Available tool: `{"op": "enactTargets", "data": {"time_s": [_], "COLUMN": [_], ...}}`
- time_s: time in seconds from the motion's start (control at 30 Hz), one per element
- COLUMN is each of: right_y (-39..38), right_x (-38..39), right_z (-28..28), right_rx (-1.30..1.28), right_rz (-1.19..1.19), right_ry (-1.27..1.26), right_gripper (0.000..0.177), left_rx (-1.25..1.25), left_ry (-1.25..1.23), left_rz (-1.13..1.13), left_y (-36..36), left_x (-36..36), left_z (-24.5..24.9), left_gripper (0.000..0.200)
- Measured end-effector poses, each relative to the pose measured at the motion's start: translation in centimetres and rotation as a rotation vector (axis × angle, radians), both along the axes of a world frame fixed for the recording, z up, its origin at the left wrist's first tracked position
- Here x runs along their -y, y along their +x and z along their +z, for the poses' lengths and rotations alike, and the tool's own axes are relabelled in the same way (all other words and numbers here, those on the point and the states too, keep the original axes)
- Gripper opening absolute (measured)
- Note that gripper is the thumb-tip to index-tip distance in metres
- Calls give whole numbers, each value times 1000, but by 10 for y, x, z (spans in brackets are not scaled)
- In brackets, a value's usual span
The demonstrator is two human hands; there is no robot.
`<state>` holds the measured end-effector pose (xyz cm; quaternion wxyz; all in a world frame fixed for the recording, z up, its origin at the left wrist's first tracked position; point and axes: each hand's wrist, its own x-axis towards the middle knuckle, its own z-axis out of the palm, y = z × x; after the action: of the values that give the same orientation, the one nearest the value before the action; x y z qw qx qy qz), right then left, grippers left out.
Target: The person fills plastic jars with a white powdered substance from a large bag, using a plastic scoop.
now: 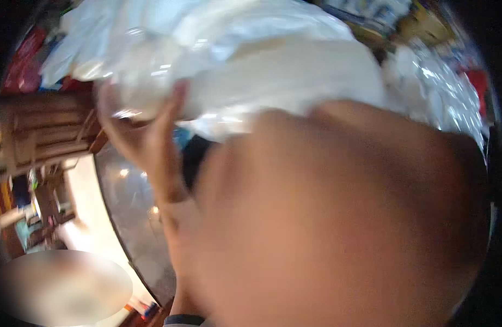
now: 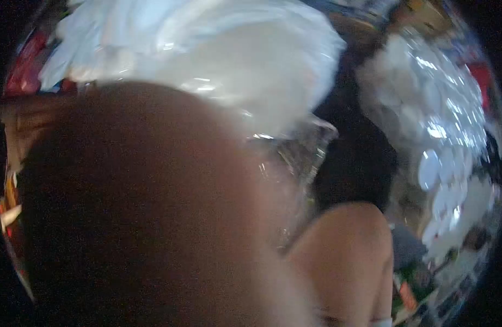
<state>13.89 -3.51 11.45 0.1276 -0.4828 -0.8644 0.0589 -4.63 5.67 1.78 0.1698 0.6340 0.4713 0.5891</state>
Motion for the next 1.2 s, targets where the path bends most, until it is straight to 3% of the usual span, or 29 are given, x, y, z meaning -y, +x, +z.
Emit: {"op": "enactTargets", "data": {"time_s": [0.17, 0.23, 0.47, 0.7, 0.97, 1.07, 1.2], "right_y": [-4, -6, -13, -21, -10, -5, 16], "right_x": [-17, -19, -30, -40, -46, -55, -80], "right_z": [-22, -23, -31, -27, -24, -34, -59], "right_rx": [-3, -19, -39, -61, -69, -122, -213], "right_rz": [44, 56, 123, 165, 193, 212, 210], "right_ry": [58, 78, 169, 236, 249, 217, 218], "right_gripper": [10, 11, 11, 12, 12, 13, 13], "left_rx": [-312, -333, -312, -104, -36, 133, 387], "left_ry": [-216, -237, -202, 42, -285, -266, -57], "left_rz": [-328, -338, -298, 239, -182, -154, -136], "left_y": [36, 33, 49, 2, 5, -7, -22], "left_x": [123, 132, 111, -8, 17, 2, -16], "left_z": [-40, -45, -47, 3, -20, 9, 40], "left_gripper": [86, 84, 77, 70, 64, 62, 64]}}
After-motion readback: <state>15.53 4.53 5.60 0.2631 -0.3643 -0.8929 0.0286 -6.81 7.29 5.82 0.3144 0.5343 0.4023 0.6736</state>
